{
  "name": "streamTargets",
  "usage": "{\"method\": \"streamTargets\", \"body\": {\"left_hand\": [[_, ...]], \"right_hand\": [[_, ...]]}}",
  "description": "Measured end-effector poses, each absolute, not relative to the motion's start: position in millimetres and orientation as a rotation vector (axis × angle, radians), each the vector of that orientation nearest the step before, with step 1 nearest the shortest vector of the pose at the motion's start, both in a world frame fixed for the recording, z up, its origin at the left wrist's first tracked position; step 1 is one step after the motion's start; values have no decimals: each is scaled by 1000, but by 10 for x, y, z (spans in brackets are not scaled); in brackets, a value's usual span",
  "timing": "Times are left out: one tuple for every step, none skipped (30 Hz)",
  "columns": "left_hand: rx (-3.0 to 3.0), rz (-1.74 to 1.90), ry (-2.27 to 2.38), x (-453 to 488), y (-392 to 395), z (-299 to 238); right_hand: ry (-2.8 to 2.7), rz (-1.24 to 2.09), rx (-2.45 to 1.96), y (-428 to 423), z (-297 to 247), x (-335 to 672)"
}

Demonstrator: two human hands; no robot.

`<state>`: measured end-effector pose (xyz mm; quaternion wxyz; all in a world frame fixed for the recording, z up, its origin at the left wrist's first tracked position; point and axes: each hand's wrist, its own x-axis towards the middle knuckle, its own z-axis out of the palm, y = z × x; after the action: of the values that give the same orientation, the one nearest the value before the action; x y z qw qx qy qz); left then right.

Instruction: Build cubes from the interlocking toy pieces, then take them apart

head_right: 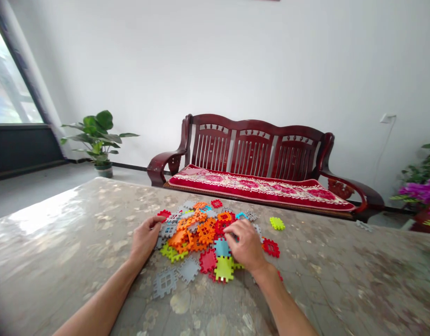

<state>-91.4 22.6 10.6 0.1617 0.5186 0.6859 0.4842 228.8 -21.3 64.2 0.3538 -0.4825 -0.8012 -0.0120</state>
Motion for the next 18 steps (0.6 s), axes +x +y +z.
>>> {"method": "streamTargets", "body": {"left_hand": [[1484, 1379, 1959, -912, 224, 106], [1485, 1377, 1958, -910, 222, 109], [1487, 1370, 1957, -907, 219, 113], [1489, 1360, 1957, -903, 216, 118], [1489, 1349, 1956, -900, 213, 124], [1488, 1337, 1953, -896, 211, 129], [1486, 1327, 1948, -892, 209, 131], [1481, 1325, 1942, -889, 209, 131], [1474, 1327, 1935, -888, 210, 127], [1465, 1334, 1928, -887, 213, 121], [1457, 1342, 1923, -888, 217, 112], [1450, 1352, 1920, -889, 222, 102], [1448, 1364, 1916, -891, 227, 93], [1449, 1373, 1913, -893, 233, 84], [1453, 1378, 1911, -895, 238, 77], [1456, 1380, 1912, -897, 243, 72], [1455, 1379, 1914, -899, 246, 70], [1451, 1379, 1912, -899, 248, 70]], "right_hand": [[-2152, -10, -1158, -282, 676, 2095], [-2242, 6, -1095, -342, 695, 1916], [-2317, -1, -1037, -391, 701, 1756], [-2392, -7, -1005, -429, 697, 1615], [-2443, -23, -1005, -456, 686, 1494], [-2487, -38, -1018, -473, 673, 1390], [-2539, -53, -1025, -484, 659, 1301], [-2582, -79, -1041, -490, 647, 1224], [-2619, -108, -1063, -493, 636, 1159], [-2645, -141, -1095, -495, 628, 1103], [-2656, -173, -1138, -495, 621, 1056], [-2659, -200, -1182, -495, 616, 1016], [-2655, -218, -1224, -494, 612, 984], [-2651, -225, -1257, -493, 608, 959], [-2651, -223, -1277, -490, 606, 937], [-2647, -215, -1291, -485, 604, 919], [-2637, -202, -1303, -480, 604, 902], [-2618, -188, -1315, -473, 604, 883]]}}
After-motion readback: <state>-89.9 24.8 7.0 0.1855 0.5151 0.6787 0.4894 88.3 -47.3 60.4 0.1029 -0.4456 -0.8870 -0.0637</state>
